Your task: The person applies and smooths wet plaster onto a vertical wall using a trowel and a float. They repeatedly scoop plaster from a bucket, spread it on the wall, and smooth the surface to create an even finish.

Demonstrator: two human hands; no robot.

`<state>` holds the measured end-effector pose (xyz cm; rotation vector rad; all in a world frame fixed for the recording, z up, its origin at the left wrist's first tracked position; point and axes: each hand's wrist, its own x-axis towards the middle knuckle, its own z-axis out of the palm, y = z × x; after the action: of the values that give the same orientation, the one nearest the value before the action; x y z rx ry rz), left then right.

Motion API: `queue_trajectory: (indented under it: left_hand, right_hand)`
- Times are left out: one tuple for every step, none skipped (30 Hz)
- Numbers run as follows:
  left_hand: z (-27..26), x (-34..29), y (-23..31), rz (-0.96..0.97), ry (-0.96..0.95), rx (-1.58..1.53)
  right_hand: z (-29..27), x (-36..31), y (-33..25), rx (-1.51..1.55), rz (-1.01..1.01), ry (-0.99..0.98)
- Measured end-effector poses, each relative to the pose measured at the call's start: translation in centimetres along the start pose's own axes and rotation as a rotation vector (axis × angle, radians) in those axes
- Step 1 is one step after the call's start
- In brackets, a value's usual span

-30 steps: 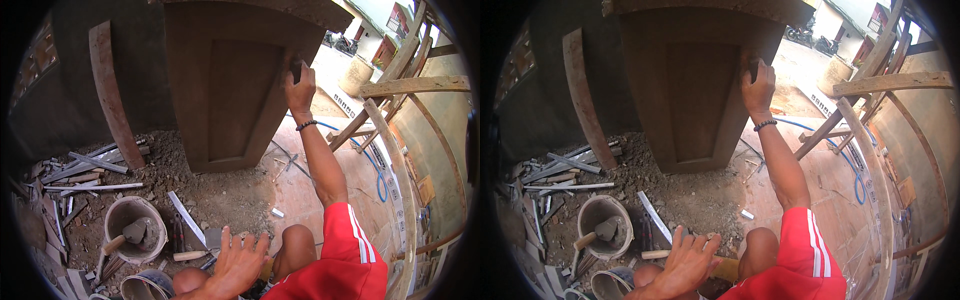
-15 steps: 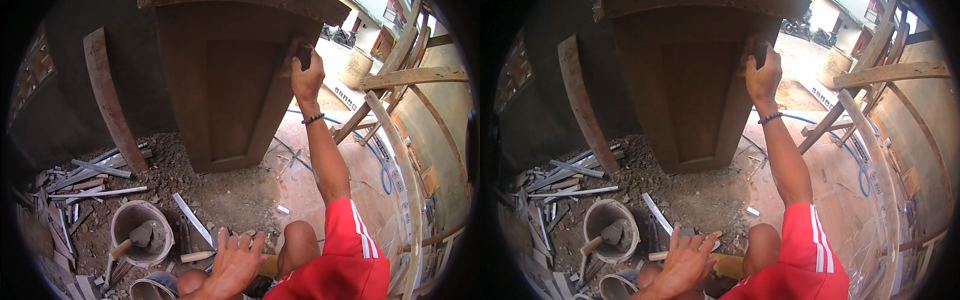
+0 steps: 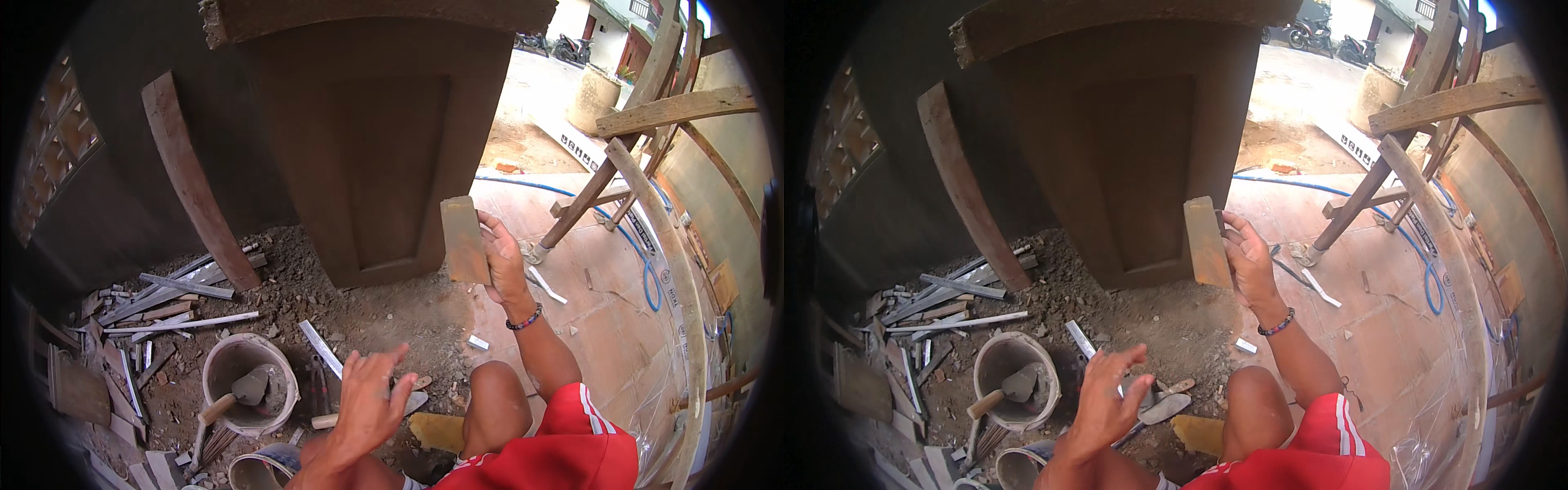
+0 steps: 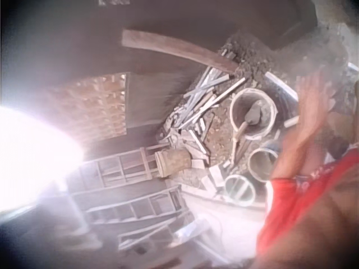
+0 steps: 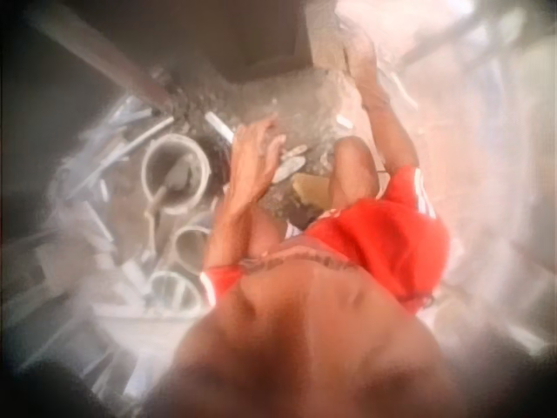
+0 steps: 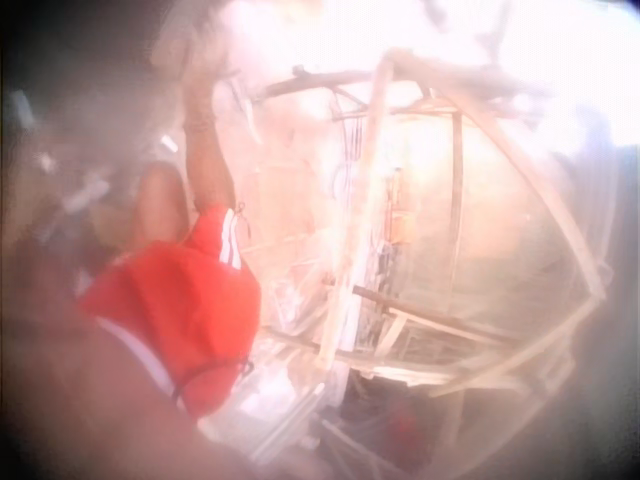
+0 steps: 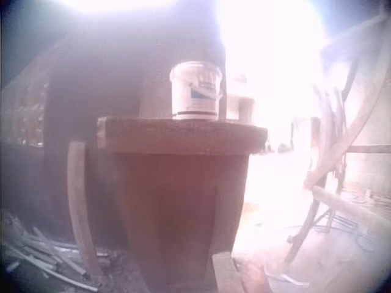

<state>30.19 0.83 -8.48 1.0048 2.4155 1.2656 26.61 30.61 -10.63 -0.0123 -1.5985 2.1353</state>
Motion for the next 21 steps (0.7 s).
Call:
queue_trajectory:
  left_hand:
    - [0.1,0.9,-0.4,-0.09,0.07,-0.212]
    - [0.4,2.0,-0.8,-0.171,0.14,-0.434]
    - [1.0,3.3,-1.2,-0.15,0.168,-0.562]
    - [1.7,4.7,-1.6,-0.127,0.203,-0.685]
    - [1.8,5.6,-1.4,-0.104,0.24,-0.808]
    - [1.7,6.8,-0.6,-0.1,0.201,-0.902]
    - [1.6,7.9,0.2,-0.091,0.166,-1.001]
    - [1.4,8.7,0.7,-0.082,0.13,-1.098]
    - [1.9,9.8,0.5,-0.023,0.063,-1.16]
    - [1.6,10.6,0.7,0.044,0.013,-1.193]
    - [1.3,11.2,1.0,0.112,-0.039,-1.224]
    - [0.9,11.6,1.6,0.148,-0.079,-1.287]
    - [0.6,12.0,2.2,0.157,-0.106,-1.272]
    - [0.3,12.3,2.9,0.166,-0.134,-1.258]
    - [0.0,12.8,3.4,0.174,-0.161,-1.243]
    - [0.1,12.9,3.4,0.162,-0.148,-1.272]
    - [0.2,13.0,3.0,0.149,-0.135,-1.302]
    - [0.2,13.3,2.6,0.138,-0.123,-1.333]
    - [-0.3,14.0,2.3,0.188,-0.049,-1.303]
    - [-0.8,14.9,1.9,0.227,0.021,-1.282]
    - [-1.3,15.8,1.7,0.265,0.094,-1.259]
  right_hand:
    - [0.8,-1.0,-0.8,0.211,0.064,-0.053]
    - [1.3,-1.9,-1.6,0.409,0.12,-0.102]
    - [1.5,-2.7,-2.2,0.486,0.155,-0.123]
    - [1.8,-3.3,-2.5,0.567,0.188,-0.15]
    - [2.1,-3.8,-2.5,0.65,0.223,-0.18]
    - [2.1,-4.1,-2.4,0.706,0.234,-0.212]
    - [2.3,-4.4,-2.4,0.757,0.247,-0.251]
    - [2.6,-4.6,-2.2,0.808,0.26,-0.291]
    - [2.5,-4.7,-1.9,0.813,0.269,-0.314]
    - [3.1,-4.6,-1.8,0.838,0.271,-0.362]
    - [3.6,-4.6,-1.7,0.864,0.281,-0.391]
    - [4.0,-4.7,-1.7,0.889,0.292,-0.417]
    - [4.3,-4.9,-1.7,0.907,0.305,-0.42]
    - [4.3,-4.7,-2.0,0.925,0.318,-0.423]
    - [4.3,-4.2,-2.7,0.873,0.331,-0.432]
    - [4.4,-4.2,-3.5,0.826,0.355,-0.434]
    - [4.4,-3.9,-4.1,0.778,0.378,-0.435]
    - [3.9,-3.0,-4.2,0.463,0.335,-0.385]
    - [3.0,-1.5,-4.1,0.149,0.288,-0.328]
    - [1.9,-0.1,-4.5,-0.165,0.247,-0.257]
    - [0.9,1.7,-5.7,-0.463,-0.038,-0.107]
